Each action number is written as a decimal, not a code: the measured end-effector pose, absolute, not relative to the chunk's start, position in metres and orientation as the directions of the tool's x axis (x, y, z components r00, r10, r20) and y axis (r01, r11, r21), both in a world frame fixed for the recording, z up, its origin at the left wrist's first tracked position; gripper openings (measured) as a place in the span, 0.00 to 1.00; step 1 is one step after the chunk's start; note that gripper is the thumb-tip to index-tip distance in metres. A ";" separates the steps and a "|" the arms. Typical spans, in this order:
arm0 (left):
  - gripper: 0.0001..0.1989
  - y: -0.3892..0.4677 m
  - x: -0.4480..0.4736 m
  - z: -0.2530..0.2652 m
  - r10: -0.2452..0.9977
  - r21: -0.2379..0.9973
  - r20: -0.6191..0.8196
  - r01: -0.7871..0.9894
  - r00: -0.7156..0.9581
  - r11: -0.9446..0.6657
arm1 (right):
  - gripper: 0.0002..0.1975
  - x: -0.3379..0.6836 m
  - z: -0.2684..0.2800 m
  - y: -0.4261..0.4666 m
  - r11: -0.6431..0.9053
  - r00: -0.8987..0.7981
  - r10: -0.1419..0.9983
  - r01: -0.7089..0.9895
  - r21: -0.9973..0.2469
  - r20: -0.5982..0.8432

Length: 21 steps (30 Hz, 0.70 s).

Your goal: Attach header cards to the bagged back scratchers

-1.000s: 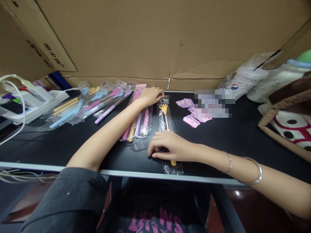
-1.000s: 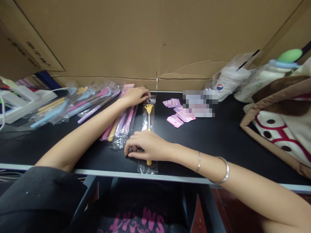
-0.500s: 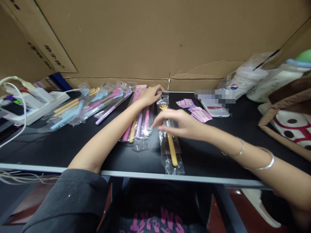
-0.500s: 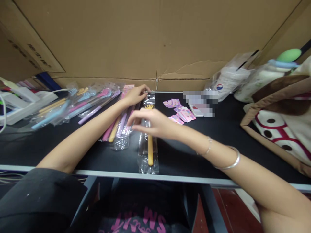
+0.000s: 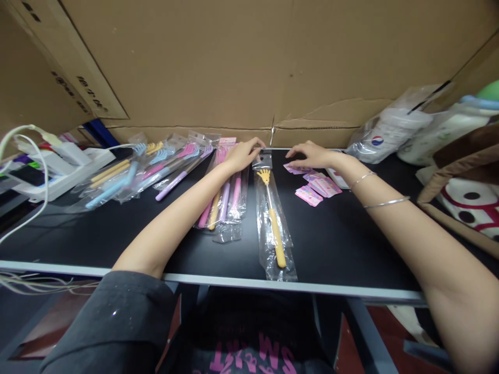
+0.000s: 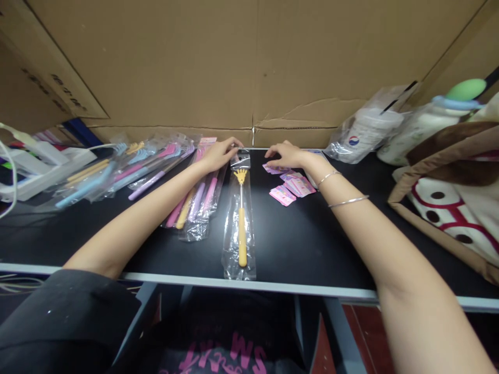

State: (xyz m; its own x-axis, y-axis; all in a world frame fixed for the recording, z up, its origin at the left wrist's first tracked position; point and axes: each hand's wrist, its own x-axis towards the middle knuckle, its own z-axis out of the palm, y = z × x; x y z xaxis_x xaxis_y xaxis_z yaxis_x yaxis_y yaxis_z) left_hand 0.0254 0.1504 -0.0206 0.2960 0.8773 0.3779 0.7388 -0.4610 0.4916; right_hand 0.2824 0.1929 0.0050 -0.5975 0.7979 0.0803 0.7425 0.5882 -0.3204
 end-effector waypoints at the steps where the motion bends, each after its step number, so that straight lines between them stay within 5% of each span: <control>1: 0.13 0.151 0.025 -0.021 0.874 0.495 0.380 0.732 0.302 -0.468 | 0.22 0.285 0.004 0.196 0.576 -0.599 0.801 0.763 -0.293 0.013; 6: 0.12 0.156 0.022 -0.027 0.861 0.513 0.388 0.698 0.330 -0.499 | 0.34 0.289 0.009 0.201 0.548 -0.575 0.804 0.815 -0.191 -0.148; 11: 0.12 0.158 0.021 -0.028 0.859 0.543 0.397 0.672 0.322 -0.503 | 0.28 0.284 0.011 0.199 0.560 -0.582 0.802 0.811 -0.171 -0.134; 17: 0.13 0.158 0.021 -0.028 0.862 0.546 0.395 0.674 0.317 -0.498 | 0.20 0.286 0.005 0.199 0.530 -0.567 0.820 0.805 -0.265 -0.084; 21: 0.13 0.157 0.021 -0.027 0.863 0.553 0.394 0.668 0.316 -0.497 | 0.15 0.286 0.000 0.200 0.486 -0.523 0.851 0.757 -0.436 0.041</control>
State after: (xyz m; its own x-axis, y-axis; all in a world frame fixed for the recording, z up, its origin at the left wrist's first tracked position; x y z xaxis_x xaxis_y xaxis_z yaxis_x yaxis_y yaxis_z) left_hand 0.0206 0.1569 -0.0269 0.3159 0.8630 0.3943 0.6681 -0.4974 0.5534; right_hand 0.2856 0.2002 0.0001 -0.5231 0.8513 0.0413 0.7572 0.4864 -0.4359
